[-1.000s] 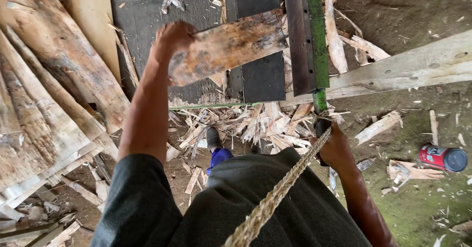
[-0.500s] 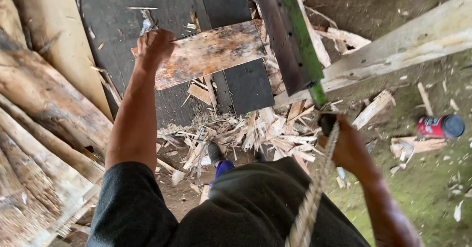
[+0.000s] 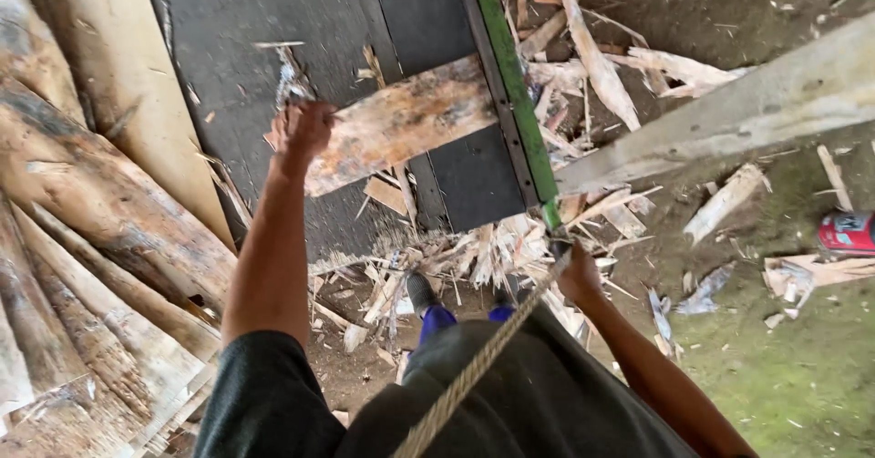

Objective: Using a manual guillotine-style cutter to trim and cut thin strips of wood or bark in a rustic workshop.

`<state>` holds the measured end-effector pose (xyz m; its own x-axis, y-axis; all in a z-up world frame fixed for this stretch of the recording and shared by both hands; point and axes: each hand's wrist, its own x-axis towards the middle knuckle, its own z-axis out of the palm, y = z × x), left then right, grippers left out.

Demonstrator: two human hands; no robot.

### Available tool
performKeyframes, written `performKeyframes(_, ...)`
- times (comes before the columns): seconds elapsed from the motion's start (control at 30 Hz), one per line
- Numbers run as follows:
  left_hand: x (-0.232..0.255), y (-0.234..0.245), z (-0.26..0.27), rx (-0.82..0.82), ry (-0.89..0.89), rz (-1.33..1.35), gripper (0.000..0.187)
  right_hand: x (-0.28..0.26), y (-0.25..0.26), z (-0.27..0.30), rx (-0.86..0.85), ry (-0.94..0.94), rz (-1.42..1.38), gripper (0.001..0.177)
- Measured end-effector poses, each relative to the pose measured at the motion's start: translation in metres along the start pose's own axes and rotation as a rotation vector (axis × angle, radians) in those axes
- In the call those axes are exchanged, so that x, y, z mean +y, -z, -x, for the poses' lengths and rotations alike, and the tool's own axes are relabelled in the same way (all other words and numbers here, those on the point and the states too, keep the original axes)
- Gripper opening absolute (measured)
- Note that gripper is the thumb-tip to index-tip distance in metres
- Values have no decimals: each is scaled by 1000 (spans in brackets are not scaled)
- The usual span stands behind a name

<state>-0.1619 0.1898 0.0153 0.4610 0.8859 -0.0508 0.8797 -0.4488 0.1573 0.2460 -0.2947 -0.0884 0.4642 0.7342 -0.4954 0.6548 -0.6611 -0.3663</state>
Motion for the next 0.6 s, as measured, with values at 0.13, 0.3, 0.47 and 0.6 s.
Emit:
performKeyframes(0.13, 26, 37, 22, -180, 166, 107, 25, -44, 81, 59, 27, 38, -216, 68)
performKeyframes(0.3, 19, 30, 68, -110, 443, 194, 14, -98, 148, 96, -16, 75, -290, 53)
performKeyframes(0.47, 0, -5, 107, -14, 569, 687, 21, -100, 151, 96, -65, -76, -166, 60)
performKeyframes(0.6, -12, -74, 112, -181, 526, 1106, 37, -104, 163, 104, -6, 75, -187, 61)
